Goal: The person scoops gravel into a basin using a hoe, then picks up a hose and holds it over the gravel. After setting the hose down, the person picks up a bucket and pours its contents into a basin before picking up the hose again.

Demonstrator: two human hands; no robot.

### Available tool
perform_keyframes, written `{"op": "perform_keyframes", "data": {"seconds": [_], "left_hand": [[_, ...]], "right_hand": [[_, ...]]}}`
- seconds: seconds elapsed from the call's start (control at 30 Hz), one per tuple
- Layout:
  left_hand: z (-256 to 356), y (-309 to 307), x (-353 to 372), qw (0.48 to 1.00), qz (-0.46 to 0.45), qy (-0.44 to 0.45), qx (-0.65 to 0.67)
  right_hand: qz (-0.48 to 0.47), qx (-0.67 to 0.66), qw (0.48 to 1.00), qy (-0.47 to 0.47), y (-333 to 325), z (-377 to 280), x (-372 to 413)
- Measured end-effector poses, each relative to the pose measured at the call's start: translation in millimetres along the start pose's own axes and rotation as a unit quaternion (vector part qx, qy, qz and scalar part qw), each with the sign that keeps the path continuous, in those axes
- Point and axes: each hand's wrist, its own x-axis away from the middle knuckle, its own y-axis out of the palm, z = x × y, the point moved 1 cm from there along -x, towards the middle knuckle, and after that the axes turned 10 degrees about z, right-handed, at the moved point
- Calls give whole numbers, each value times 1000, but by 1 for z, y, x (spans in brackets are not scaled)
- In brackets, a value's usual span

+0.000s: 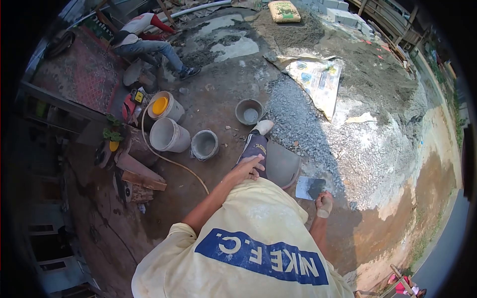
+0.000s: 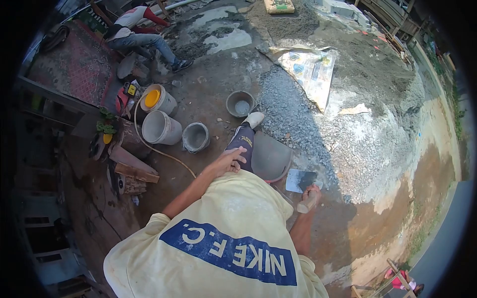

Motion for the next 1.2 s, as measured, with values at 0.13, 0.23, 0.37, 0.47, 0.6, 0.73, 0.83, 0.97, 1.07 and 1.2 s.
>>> {"op": "perform_keyframes", "data": {"seconds": [0.13,0.23,0.37,0.47,0.6,0.73,0.83,0.97,1.07,1.2], "left_hand": [[-11,-27,-13,995,32,5,90],[-3,-40,-19,978,39,28,202],[19,-31,-37,988,23,-1,153],[34,-23,-50,999,26,-20,18],[31,-36,-75,997,10,-16,-70],[53,-32,-96,982,-74,-47,-169],[83,-6,-96,967,-202,-115,-102],[126,22,-115,953,-248,-173,37],[167,18,-157,956,-232,-164,68],[214,-9,-238,989,-99,-109,-4]], "right_hand": [[-24,-32,998,53,14,4,-12],[17,56,997,52,83,0,66],[-4,-58,995,85,59,18,25],[-18,-91,990,107,70,25,17],[2,20,991,132,134,35,30],[-30,128,978,163,195,63,-11],[-49,147,975,158,261,83,-28],[-65,155,972,165,363,117,-70],[-73,205,967,130,445,144,-101],[-68,267,961,29,540,175,-162]]}}
